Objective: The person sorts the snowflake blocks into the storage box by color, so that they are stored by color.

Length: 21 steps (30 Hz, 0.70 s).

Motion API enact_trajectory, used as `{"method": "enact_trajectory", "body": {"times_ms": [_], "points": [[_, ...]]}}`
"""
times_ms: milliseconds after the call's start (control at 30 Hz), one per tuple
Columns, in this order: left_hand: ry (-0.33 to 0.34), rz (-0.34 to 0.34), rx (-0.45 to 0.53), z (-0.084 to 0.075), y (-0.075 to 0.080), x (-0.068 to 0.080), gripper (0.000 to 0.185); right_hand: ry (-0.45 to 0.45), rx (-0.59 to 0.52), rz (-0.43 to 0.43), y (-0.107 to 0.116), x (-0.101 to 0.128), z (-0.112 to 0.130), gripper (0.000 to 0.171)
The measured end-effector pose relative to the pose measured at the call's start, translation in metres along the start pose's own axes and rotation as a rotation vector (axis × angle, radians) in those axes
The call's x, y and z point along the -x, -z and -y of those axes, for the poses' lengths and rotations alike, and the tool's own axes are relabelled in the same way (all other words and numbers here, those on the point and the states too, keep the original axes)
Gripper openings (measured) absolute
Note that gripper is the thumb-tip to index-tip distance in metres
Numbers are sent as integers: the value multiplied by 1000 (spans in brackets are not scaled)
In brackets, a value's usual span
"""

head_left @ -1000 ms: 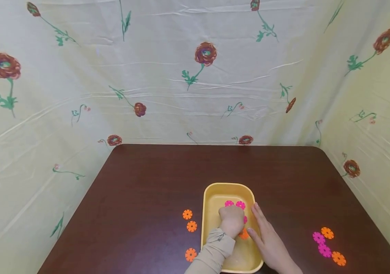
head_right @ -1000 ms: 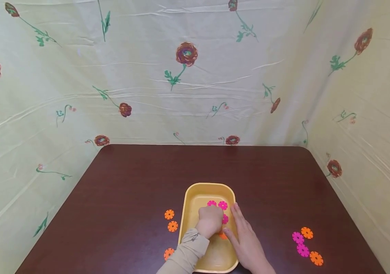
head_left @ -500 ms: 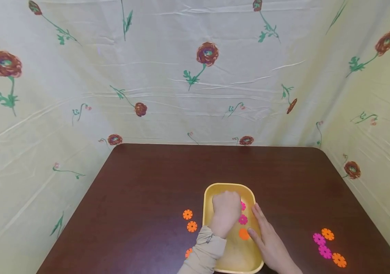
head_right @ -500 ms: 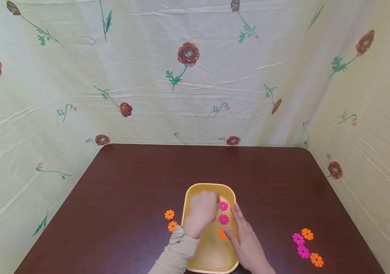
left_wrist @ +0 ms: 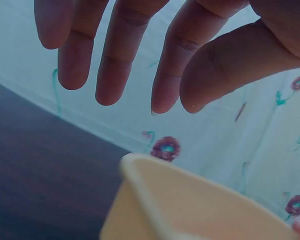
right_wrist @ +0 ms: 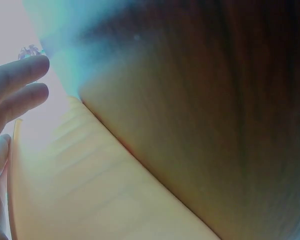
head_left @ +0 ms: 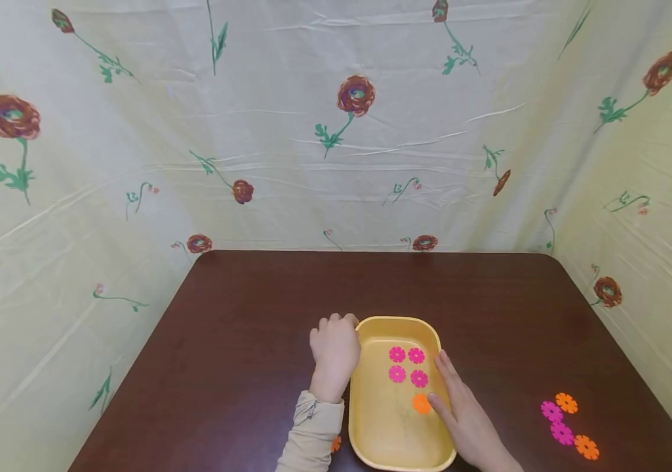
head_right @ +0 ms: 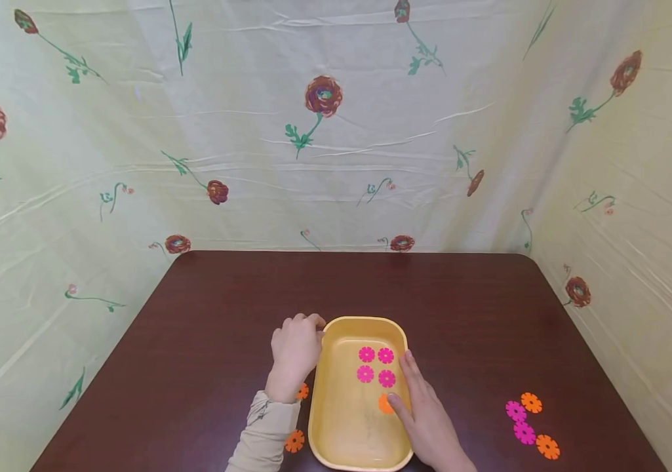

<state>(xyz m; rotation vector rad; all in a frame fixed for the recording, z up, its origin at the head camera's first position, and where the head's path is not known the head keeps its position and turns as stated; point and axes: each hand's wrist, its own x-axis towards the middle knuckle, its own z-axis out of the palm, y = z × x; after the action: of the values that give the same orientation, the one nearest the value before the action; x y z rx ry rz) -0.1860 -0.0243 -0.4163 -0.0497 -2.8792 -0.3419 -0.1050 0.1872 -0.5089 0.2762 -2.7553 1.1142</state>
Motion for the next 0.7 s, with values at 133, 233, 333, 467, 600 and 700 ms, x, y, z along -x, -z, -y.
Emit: {"method": "enact_trajectory", "body": {"times_ms": [133,233,333,467,600,700], "points": [[40,27,1,15,-9,4,16,-8,-8,2,1,1,-1,60],[68,48,-10,27,-18,8,20,-7,-13,4,0,2,-3,60],[84,71,-18,37,-27,13,16,-6,-14,-1,-2,2,-4,60],[97,93,-20,48,-37,18,12,1,-13,-5,-2,2,-5,60],[118,104,-24,55,-45,23,15,-4,-18,5,-1,1,-4,60],[127,108,-21,59,-49,26,19,-9,-17,6,0,1,-3,60]]}}
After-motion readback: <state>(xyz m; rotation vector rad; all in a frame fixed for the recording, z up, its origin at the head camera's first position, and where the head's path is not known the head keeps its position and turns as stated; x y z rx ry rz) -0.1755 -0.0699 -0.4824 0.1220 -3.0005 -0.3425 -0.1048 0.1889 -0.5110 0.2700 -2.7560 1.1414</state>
